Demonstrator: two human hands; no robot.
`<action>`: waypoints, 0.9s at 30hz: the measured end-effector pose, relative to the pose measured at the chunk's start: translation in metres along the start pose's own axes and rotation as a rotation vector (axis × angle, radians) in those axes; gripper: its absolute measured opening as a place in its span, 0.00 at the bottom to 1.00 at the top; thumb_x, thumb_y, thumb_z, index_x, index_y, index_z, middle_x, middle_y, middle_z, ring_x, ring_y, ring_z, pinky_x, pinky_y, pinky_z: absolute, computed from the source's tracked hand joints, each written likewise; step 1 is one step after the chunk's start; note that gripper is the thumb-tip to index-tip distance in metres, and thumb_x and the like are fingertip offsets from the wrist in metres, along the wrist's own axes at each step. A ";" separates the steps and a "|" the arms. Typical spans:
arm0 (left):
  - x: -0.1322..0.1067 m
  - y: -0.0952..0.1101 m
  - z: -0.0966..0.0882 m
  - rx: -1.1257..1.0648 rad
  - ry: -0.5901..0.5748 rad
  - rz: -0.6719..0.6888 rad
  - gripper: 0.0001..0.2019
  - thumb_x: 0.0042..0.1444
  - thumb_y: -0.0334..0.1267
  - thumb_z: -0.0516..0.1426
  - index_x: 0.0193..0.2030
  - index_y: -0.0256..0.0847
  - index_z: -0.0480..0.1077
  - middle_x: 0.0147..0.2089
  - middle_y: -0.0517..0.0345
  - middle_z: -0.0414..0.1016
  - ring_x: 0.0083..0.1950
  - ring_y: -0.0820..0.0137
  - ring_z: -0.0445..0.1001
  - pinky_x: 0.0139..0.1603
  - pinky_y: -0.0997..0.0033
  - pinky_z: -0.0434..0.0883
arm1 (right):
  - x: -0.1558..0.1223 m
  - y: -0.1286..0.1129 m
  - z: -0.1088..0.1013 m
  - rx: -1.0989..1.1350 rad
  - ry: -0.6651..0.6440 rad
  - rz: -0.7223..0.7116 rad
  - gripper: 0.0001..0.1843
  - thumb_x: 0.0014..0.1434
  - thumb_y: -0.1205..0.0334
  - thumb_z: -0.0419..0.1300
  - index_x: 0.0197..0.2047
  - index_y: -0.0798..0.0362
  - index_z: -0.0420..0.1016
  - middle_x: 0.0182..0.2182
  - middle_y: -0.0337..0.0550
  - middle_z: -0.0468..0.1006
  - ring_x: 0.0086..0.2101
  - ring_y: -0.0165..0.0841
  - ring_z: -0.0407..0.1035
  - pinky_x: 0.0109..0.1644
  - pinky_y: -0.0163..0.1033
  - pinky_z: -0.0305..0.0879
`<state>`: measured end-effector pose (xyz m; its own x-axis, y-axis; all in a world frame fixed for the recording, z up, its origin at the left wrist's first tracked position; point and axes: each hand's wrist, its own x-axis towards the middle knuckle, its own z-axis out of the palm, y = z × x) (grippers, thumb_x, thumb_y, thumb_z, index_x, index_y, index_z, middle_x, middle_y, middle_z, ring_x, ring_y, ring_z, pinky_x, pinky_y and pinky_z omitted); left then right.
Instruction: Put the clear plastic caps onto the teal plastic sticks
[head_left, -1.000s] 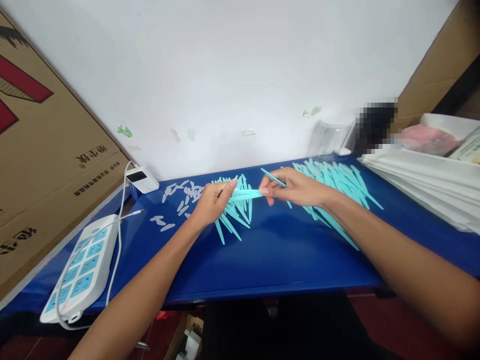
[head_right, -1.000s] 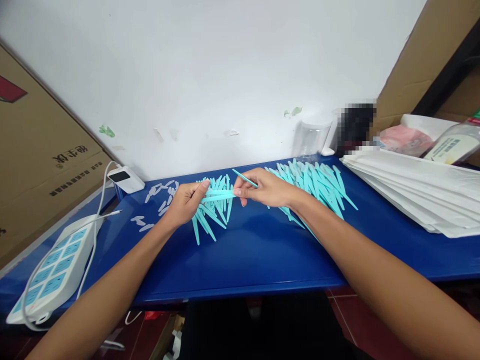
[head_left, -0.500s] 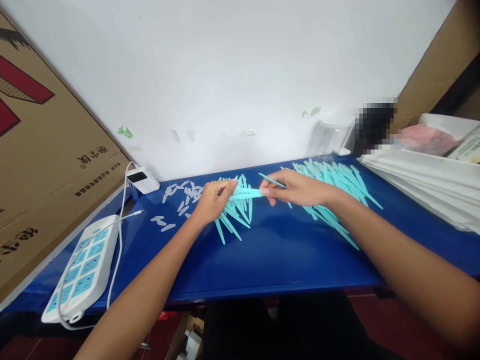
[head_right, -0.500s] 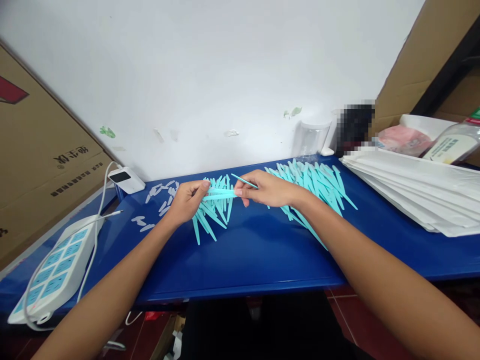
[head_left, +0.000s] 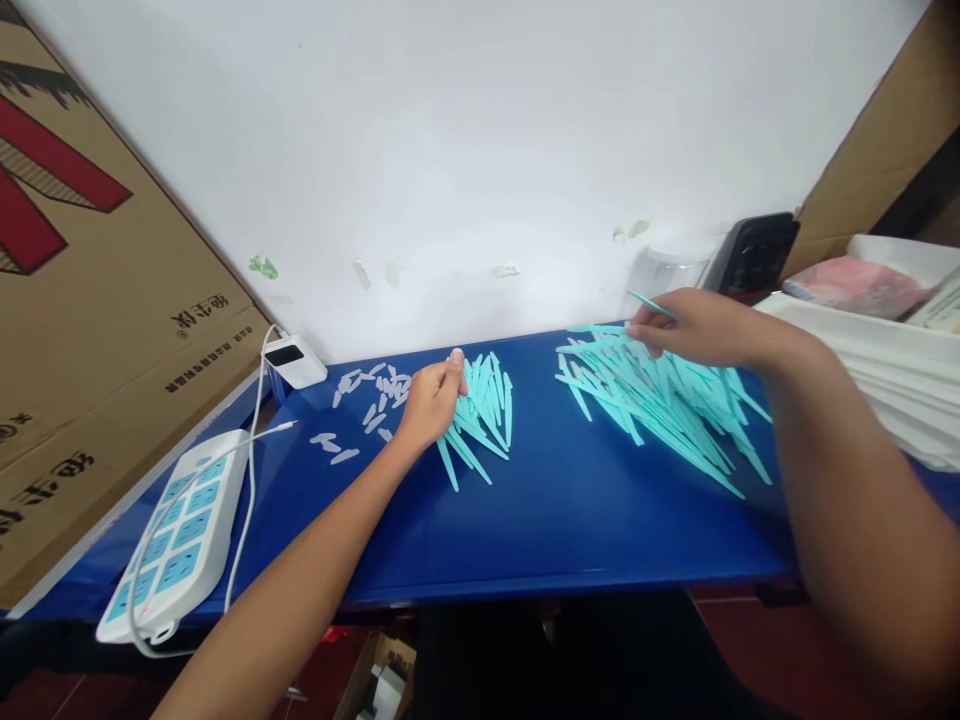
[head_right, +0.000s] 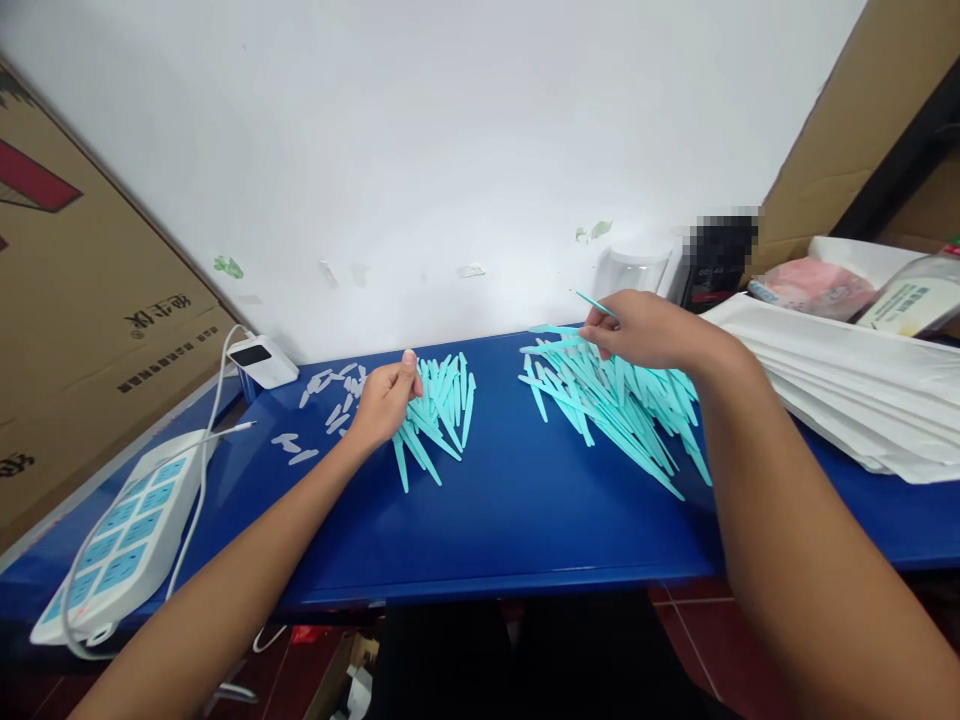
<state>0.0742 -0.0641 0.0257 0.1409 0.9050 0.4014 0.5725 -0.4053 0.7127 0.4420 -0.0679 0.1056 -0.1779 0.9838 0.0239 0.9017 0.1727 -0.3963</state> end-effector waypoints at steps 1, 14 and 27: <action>-0.001 0.001 0.000 -0.001 -0.005 0.003 0.34 0.72 0.60 0.44 0.22 0.40 0.69 0.19 0.61 0.61 0.24 0.71 0.63 0.29 0.70 0.58 | 0.002 0.001 0.002 -0.042 0.016 0.026 0.12 0.69 0.55 0.57 0.39 0.54 0.74 0.30 0.46 0.82 0.30 0.35 0.71 0.36 0.41 0.60; -0.001 0.001 -0.001 0.017 -0.003 0.020 0.35 0.72 0.61 0.43 0.23 0.39 0.70 0.20 0.60 0.62 0.25 0.71 0.64 0.30 0.69 0.58 | 0.008 0.011 0.013 -0.284 0.040 0.206 0.25 0.69 0.40 0.53 0.32 0.52 0.73 0.31 0.55 0.79 0.31 0.44 0.71 0.36 0.44 0.59; -0.002 0.000 0.000 0.028 -0.008 0.019 0.34 0.71 0.60 0.44 0.23 0.39 0.70 0.20 0.61 0.62 0.25 0.71 0.64 0.30 0.69 0.58 | -0.018 -0.021 -0.012 0.415 0.459 0.218 0.13 0.70 0.59 0.56 0.43 0.56 0.82 0.36 0.50 0.83 0.25 0.29 0.64 0.28 0.36 0.58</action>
<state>0.0738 -0.0655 0.0249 0.1583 0.8983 0.4100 0.5919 -0.4187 0.6888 0.4312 -0.0881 0.1243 0.2605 0.9310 0.2557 0.6549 0.0242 -0.7553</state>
